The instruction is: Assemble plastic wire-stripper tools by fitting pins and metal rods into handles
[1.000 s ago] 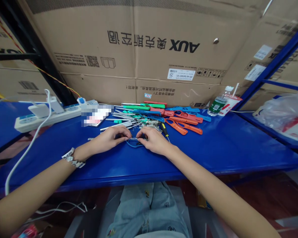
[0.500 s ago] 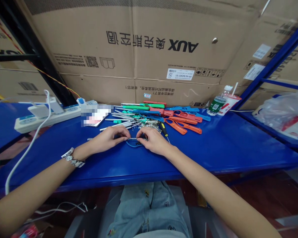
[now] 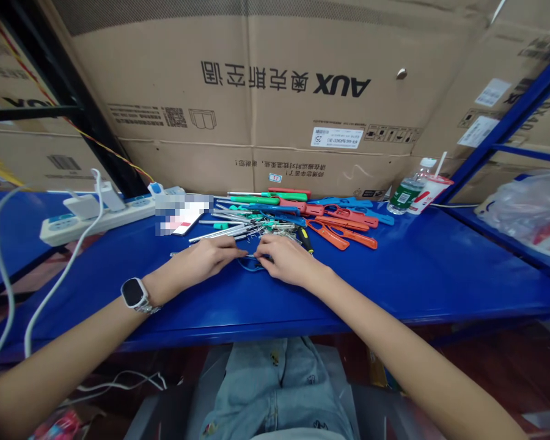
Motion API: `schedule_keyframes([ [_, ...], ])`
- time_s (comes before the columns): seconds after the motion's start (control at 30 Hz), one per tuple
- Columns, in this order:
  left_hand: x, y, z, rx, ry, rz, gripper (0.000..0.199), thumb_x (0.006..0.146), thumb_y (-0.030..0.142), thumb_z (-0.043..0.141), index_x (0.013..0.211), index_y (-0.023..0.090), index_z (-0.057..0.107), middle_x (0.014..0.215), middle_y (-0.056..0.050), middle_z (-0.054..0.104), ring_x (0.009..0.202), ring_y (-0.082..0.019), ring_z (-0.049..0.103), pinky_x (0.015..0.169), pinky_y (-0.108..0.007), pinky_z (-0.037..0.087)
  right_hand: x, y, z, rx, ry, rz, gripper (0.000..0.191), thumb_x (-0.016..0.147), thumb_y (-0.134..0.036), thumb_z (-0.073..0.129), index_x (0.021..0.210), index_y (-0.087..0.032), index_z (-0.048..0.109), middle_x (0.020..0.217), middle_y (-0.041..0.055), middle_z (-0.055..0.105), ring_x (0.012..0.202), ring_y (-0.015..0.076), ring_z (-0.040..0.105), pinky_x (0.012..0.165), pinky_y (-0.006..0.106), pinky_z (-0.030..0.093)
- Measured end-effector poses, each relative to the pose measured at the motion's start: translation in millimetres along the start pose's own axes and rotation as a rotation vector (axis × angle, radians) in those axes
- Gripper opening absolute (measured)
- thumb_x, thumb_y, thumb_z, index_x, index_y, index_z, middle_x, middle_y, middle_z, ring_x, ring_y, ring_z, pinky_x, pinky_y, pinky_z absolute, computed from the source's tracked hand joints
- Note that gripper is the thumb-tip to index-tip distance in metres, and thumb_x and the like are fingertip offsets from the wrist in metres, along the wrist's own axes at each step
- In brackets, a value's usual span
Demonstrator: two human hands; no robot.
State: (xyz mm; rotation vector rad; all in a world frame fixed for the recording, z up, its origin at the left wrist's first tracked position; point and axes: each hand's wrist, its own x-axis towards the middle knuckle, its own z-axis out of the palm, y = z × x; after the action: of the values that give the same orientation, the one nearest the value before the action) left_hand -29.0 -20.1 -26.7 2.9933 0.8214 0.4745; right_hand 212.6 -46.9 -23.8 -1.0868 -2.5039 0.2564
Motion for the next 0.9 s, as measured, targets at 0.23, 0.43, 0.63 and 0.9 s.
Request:
schedule_keyframes([
  [0.23,1,2,-2.1,0.120,-0.064,0.039,0.037,0.101,0.013,0.040,0.111,0.013,0.076,0.106,-0.012,0.066,0.093,-0.023,0.065,0.083,-0.036,0.056,-4,-12,-11,-0.304,-0.135,-0.102,0.030,0.091,-0.012,0.053,0.112,-0.014,0.076,0.107,0.0141,0.067,0.091,0.0255,0.061,0.083,0.041,0.046],
  [0.43,-7,5,-0.2,0.070,-0.042,0.023,0.041,0.090,0.008,0.046,0.123,0.012,0.071,0.113,-0.014,0.063,0.100,-0.024,0.064,0.089,-0.039,0.057,-18,-9,-2,-0.359,-0.060,-0.135,0.039,0.101,-0.038,0.053,0.128,-0.015,0.069,0.117,0.0158,0.065,0.104,0.0281,0.059,0.091,0.046,0.046],
  [0.63,-13,10,5.1,-0.005,0.051,-0.026,0.034,0.100,0.017,0.044,0.121,0.011,0.070,0.113,-0.014,0.063,0.102,-0.026,0.063,0.092,-0.043,0.056,-21,-6,4,-0.316,0.001,-0.057,0.035,0.105,-0.040,0.050,0.126,-0.020,0.070,0.118,0.0131,0.065,0.109,0.0274,0.058,0.093,0.045,0.045],
  [0.9,-7,12,-2.1,0.126,0.061,0.041,0.034,0.099,0.021,0.050,0.128,0.017,0.066,0.125,-0.013,0.064,0.113,-0.029,0.059,0.099,-0.050,0.050,-25,-11,0,-0.275,-0.005,-0.024,0.042,0.104,-0.050,0.049,0.129,-0.024,0.070,0.121,0.0141,0.064,0.111,0.0293,0.057,0.093,0.048,0.046],
])
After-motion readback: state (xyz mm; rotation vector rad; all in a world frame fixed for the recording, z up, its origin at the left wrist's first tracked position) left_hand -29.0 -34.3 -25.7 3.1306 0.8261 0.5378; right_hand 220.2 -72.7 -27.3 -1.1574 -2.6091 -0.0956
